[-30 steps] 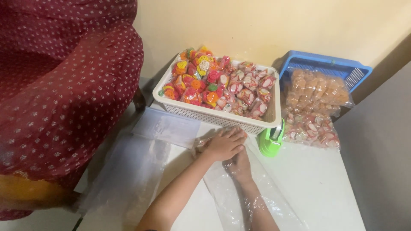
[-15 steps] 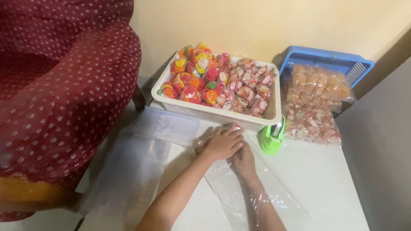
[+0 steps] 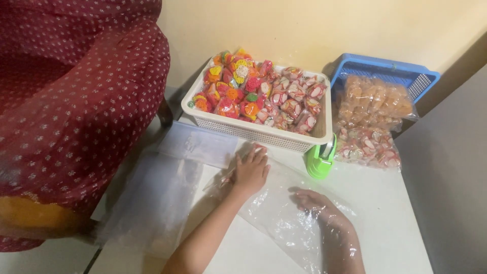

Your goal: Packing small wrapped food items from a basket into plastic bags.

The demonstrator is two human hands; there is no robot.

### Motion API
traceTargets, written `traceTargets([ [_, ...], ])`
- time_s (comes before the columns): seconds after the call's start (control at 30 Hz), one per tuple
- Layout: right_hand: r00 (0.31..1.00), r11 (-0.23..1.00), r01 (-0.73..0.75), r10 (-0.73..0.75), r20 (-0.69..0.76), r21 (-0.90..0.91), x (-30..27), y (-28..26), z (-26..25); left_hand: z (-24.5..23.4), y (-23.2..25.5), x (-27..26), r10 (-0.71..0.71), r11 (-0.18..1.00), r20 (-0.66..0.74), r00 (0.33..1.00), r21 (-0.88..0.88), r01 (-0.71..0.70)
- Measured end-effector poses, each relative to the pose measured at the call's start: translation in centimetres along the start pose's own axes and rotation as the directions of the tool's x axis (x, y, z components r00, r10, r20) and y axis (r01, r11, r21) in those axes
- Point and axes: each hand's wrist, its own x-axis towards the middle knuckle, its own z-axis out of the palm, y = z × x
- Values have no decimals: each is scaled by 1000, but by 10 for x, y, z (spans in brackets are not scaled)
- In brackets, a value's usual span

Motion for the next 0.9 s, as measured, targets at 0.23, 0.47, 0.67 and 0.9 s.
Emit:
traceTargets([
  [0.23, 891, 897, -43, 233, -388, 440, 14, 96, -106, 15, -18, -34, -330, 942, -57, 942, 50, 333],
  [0.47, 942, 988, 59, -8, -335, 142, 27, 183, -153, 10, -22, -44, -382, 920, -83, 921, 58, 387],
  [0.67, 851, 993, 111, -73, -520, 42, 27, 182, -161, 4, -18, -46, -393, 919, -28, 919, 29, 394],
  [0.9, 655, 969, 235, -97, -749, 80, 32, 151, -156, -19, -9, -48, -346, 925, -87, 934, -198, 325],
])
